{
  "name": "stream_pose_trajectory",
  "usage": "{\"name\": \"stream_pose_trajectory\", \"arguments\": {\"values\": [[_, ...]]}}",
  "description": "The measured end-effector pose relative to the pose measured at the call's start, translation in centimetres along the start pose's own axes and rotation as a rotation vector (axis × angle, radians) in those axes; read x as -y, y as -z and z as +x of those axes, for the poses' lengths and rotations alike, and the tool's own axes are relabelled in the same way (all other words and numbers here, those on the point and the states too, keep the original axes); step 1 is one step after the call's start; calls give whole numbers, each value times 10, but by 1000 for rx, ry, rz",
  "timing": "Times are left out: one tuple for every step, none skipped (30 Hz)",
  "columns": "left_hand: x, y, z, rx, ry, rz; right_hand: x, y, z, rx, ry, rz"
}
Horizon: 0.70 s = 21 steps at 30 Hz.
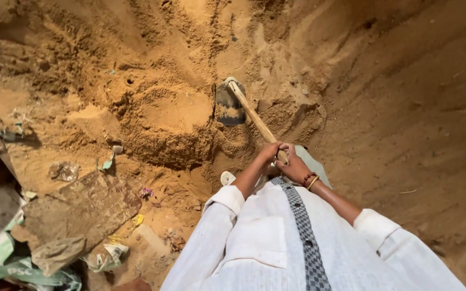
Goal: The person stands in a deep sand pit and uses a long-handled hoe to break and loosen the sand walls and floor. They repeatedly swing the hoe to dig, then scoop loosened sand into a round metal basin placed beside them.
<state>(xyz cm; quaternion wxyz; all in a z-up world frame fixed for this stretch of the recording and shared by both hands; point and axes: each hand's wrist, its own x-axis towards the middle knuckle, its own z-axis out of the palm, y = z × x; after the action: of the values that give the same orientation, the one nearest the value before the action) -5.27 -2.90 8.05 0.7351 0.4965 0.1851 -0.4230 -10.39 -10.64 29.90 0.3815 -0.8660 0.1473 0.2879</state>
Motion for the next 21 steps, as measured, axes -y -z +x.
{"name": "stream_pose_trajectory", "arguments": {"values": [[-11,-2,-10,4,5,7,2,1,2,-4,-5,7],[-20,-4,-21,-27,37,3,4,1,4,-12,-36,44],[-30,-6,-31,-59,70,0,6,1,7,-20,-67,80],[-35,-4,-34,-65,75,3,-3,-3,17,-15,-67,87],[-41,-4,-37,-59,83,-46,-13,-8,27,-64,6,97],[-46,-4,-39,-53,91,-99,-24,-11,37,-114,78,105],[-39,2,-25,-59,95,-98,-11,-5,38,-109,77,109],[-32,7,-11,-39,28,-118,1,3,38,-88,30,97],[-24,11,3,-20,-39,-138,13,11,39,-66,-16,85],[-26,16,11,-26,-37,-136,21,18,43,-60,-15,89],[-28,19,20,-13,-21,-197,29,25,48,-52,8,105],[-32,24,30,1,-8,-256,37,33,54,-45,34,123],[-42,25,31,-6,-9,-252,30,34,65,-41,37,128],[-58,25,35,-19,-7,-228,23,37,79,-51,168,118],[-73,24,40,-32,-6,-204,16,41,93,-60,299,106],[-83,23,48,-29,-8,-196,25,53,98,-67,302,111],[-93,20,56,35,-19,-284,33,66,104,-7,256,131],[-104,15,66,103,-31,-372,40,82,109,50,211,148],[-108,14,90,109,-35,-365,47,99,117,41,215,150],[-115,13,115,66,46,-484,56,117,125,78,142,134],[-122,12,138,22,127,-603,65,136,131,114,67,117]]}}
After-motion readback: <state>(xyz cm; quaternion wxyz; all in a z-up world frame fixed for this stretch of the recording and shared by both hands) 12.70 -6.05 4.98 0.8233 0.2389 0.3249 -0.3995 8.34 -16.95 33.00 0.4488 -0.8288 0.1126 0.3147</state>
